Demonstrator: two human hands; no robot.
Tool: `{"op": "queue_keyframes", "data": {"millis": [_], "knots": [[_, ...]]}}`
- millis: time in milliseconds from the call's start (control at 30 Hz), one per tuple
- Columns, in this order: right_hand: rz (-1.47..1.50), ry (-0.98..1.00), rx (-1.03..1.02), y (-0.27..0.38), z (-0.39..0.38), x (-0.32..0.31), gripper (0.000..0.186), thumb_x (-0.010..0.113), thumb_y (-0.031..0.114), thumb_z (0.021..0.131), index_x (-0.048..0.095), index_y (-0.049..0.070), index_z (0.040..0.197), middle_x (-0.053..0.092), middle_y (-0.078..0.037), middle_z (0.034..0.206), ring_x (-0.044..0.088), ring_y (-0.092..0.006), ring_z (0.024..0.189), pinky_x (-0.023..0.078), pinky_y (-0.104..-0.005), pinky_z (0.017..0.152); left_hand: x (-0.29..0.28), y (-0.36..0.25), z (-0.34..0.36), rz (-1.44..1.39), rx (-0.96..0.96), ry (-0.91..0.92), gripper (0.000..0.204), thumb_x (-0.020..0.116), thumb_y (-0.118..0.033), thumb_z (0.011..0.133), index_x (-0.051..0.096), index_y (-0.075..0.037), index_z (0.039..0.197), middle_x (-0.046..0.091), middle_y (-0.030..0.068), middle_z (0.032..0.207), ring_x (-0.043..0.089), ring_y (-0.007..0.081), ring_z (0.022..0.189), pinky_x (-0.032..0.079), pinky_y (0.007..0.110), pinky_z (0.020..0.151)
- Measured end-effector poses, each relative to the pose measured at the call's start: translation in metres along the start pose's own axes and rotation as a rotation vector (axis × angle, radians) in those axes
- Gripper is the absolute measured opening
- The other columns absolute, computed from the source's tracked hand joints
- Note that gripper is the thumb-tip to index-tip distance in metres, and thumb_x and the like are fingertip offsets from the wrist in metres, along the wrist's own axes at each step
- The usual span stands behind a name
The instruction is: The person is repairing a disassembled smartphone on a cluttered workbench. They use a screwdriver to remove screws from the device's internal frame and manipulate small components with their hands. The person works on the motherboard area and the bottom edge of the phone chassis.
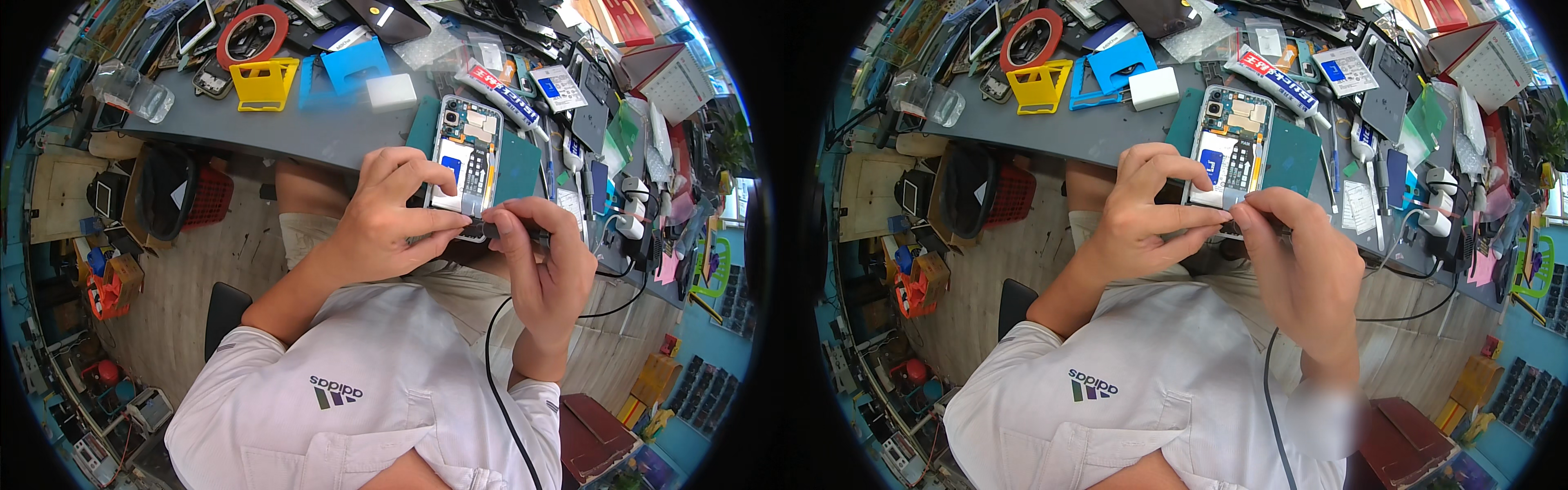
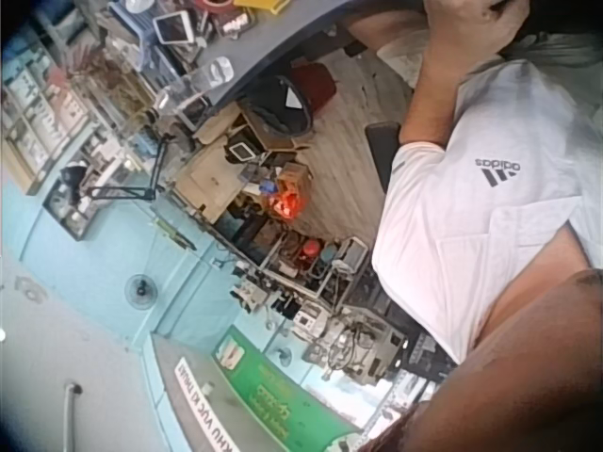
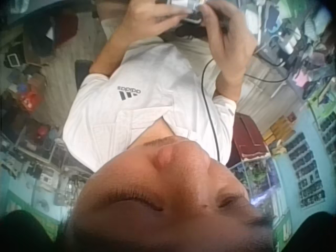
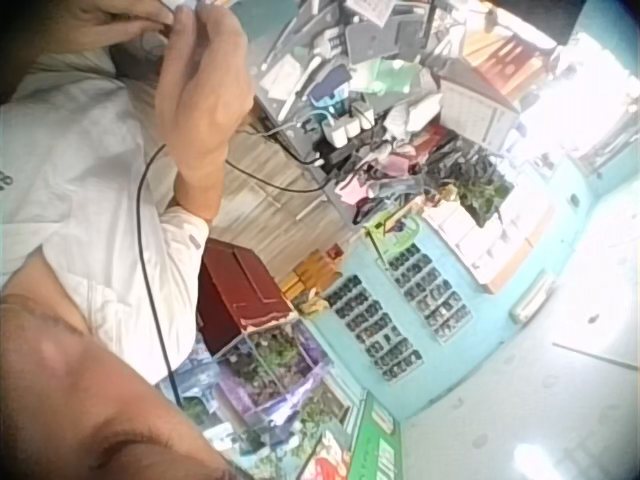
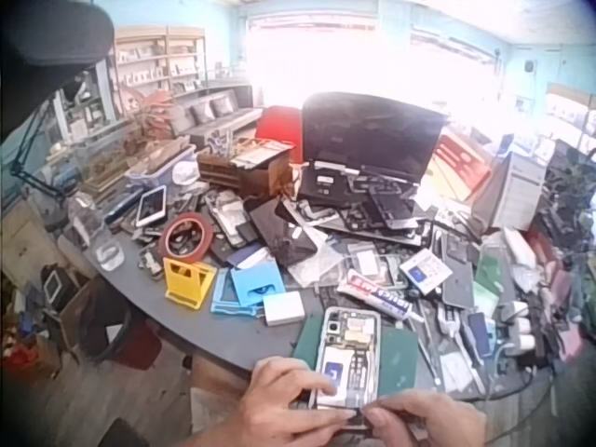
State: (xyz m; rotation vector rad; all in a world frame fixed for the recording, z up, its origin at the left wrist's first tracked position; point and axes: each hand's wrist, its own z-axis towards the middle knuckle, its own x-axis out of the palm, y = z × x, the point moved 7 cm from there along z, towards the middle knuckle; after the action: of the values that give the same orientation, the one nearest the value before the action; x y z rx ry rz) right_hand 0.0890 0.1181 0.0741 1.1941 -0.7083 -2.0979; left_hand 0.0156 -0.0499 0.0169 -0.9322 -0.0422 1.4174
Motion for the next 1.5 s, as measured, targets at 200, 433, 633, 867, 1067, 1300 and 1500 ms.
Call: {"op": "queue_keyframes", "data": {"millis": [200, 433, 633, 867, 1067, 1300, 1500], "knots": [[-0.006, 0.029, -0.009, -0.001, 0.000, 0.003, 0.022, 0.085, 0.004, 0.094, 0.071, 0.001, 0.112, 0.079, -0.012, 0.092, 0.077, -0.0221, 0.073, 0.059, -0.0320, 0.065, 0.001, 0.000, -0.002, -0.026, -0.022, 0.015, 0.032, 0.086, -0.007, 0.069, 0.088, -0.017, 0.100, 0.070, 0.0032, 0.122, 0.056, 0.0312, 0.114, 0.042, 0.046, 0.100], [-0.037, 0.057, -0.059, 0.003, 0.002, 0.002, 0.023, 0.085, 0.004, 0.094, 0.071, 0.001, 0.112, 0.078, -0.012, 0.091, 0.077, -0.0236, 0.072, 0.059, -0.0332, 0.065, 0.002, -0.001, -0.001, -0.016, -0.013, 0.024, 0.031, 0.088, -0.009, 0.068, 0.088, -0.016, 0.098, 0.070, 0.0042, 0.124, 0.056, 0.0322, 0.115, 0.042, 0.046, 0.102], [-0.052, 0.133, -0.108, 0.010, 0.008, 0.006, 0.022, 0.083, 0.003, 0.094, 0.071, 0.003, 0.112, 0.077, -0.013, 0.092, 0.076, -0.0275, 0.074, 0.059, -0.0359, 0.066, 0.001, 0.000, -0.003, -0.009, -0.012, 0.016, 0.031, 0.088, -0.009, 0.067, 0.088, -0.016, 0.097, 0.070, 0.0042, 0.124, 0.057, 0.0323, 0.116, 0.042, 0.046, 0.102], [-0.090, 0.319, -0.171, 0.025, 0.023, 0.011, 0.036, 0.084, 0.003, 0.088, 0.067, 0.004, 0.120, 0.074, -0.013, 0.097, 0.073, -0.0318, 0.079, 0.057, -0.0403, 0.065, -0.012, 0.002, -0.014, 0.006, -0.018, -0.139, 0.033, 0.085, -0.002, 0.068, 0.088, -0.013, 0.099, 0.071, 0.0035, 0.108, 0.059, 0.0285, 0.101, 0.049, 0.041, 0.087], [-0.370, 0.373, -0.243, 0.030, 0.027, 0.020, 0.031, 0.084, 0.017, 0.092, 0.067, 0.007, 0.116, 0.070, -0.012, 0.091, 0.069, -0.0301, 0.075, 0.050, -0.0412, 0.058, -0.020, 0.006, -0.053, -0.183, -0.121, -0.301, 0.022, 0.080, 0.005, 0.084, 0.082, -0.005, 0.104, 0.070, 0.0073, 0.092, 0.060, 0.0266, 0.081, 0.049, 0.038, 0.073], [-0.335, 0.346, -0.290, 0.038, 0.029, 0.013, 0.038, 0.086, 0.021, 0.092, 0.065, 0.005, 0.120, 0.066, -0.005, 0.078, 0.064, -0.0266, 0.064, 0.046, -0.0404, 0.052, 0.003, 0.004, -0.058, -0.359, -0.187, -0.157, 0.018, 0.076, 0.002, 0.094, 0.078, -0.004, 0.111, 0.074, 0.0084, 0.091, 0.067, 0.0254, 0.077, 0.051, 0.036, 0.070], [-0.529, 0.327, -0.210, 0.027, 0.017, 0.014, 0.031, 0.085, 0.018, 0.093, 0.064, 0.006, 0.112, 0.066, -0.006, 0.075, 0.066, -0.0263, 0.062, 0.046, -0.0402, 0.052, 0.011, 0.005, -0.060, -0.361, -0.177, -0.146, 0.020, 0.076, 0.000, 0.096, 0.079, -0.005, 0.115, 0.075, 0.0072, 0.089, 0.069, 0.0246, 0.076, 0.053, 0.037, 0.071]]}}
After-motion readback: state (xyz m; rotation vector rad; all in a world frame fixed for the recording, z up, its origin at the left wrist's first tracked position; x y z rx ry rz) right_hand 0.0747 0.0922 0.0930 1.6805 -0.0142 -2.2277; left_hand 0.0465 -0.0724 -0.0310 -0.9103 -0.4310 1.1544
